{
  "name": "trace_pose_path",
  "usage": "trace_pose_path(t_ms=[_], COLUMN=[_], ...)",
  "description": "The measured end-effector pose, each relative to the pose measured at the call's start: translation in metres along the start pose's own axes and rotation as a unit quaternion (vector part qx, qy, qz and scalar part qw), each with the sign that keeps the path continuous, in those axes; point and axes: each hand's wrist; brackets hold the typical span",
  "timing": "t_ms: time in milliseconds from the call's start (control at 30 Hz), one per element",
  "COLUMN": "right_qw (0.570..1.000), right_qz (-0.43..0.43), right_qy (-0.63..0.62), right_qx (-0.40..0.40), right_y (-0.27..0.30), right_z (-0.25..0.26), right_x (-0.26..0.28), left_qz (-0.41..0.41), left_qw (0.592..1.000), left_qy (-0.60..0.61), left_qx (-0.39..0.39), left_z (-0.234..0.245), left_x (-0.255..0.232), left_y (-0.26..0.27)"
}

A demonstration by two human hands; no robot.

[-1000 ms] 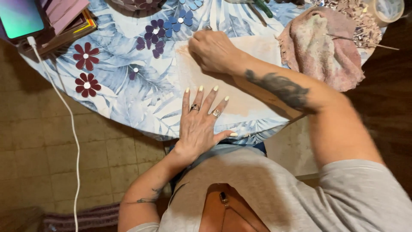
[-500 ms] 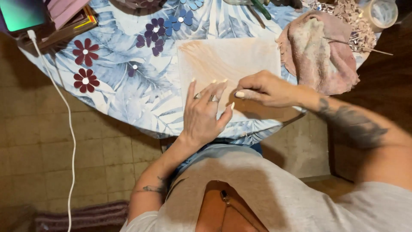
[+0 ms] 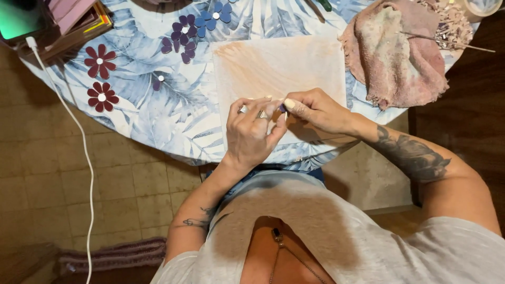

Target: Sanding the edges of small mosaic tiles and a flat surface using sandpaper.

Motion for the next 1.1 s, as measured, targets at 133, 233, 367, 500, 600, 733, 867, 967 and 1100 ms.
trace_pose_path(t_ms=[133, 233, 367, 500, 600, 733, 867, 967, 1100], right_qw=[0.997, 0.93, 0.774, 0.814, 0.839, 0.753, 0.822, 0.797, 0.798], right_qz=[0.012, 0.009, 0.042, 0.14, 0.108, 0.093, 0.08, 0.046, 0.05], right_qy=[0.077, 0.365, 0.627, 0.552, 0.53, 0.639, 0.561, 0.6, 0.598], right_qx=[-0.009, -0.037, -0.073, -0.116, -0.06, -0.127, -0.06, -0.04, -0.046], right_y=[0.007, 0.03, 0.039, -0.021, -0.1, -0.119, -0.024, 0.05, 0.048], right_z=[0.006, 0.017, 0.019, -0.001, 0.0, 0.005, 0.004, 0.019, 0.026], right_x=[0.008, -0.015, -0.037, -0.044, -0.03, -0.047, -0.028, -0.059, -0.043], left_qz=[-0.017, 0.018, 0.031, 0.029, 0.01, 0.008, 0.022, 0.032, 0.02], left_qw=[1.0, 0.986, 0.96, 0.951, 0.929, 0.933, 0.945, 0.953, 0.954], left_qy=[-0.01, -0.075, -0.117, -0.108, -0.196, -0.207, -0.155, -0.098, -0.101], left_qx=[-0.003, 0.147, 0.252, 0.288, 0.314, 0.295, 0.289, 0.284, 0.28], left_z=[0.006, 0.016, 0.029, 0.03, 0.024, 0.024, 0.022, 0.022, 0.021], left_x=[-0.006, -0.009, -0.006, -0.003, 0.002, 0.001, 0.004, 0.006, 0.009], left_y=[0.002, 0.013, 0.018, 0.019, 0.026, 0.028, 0.029, 0.03, 0.03])
Point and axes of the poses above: each hand's wrist, its own y-axis away from the middle knuckle, its own z-axis out of the back of the hand, x = y × z, and after that the axes turned 7 degrees about x, right-handed
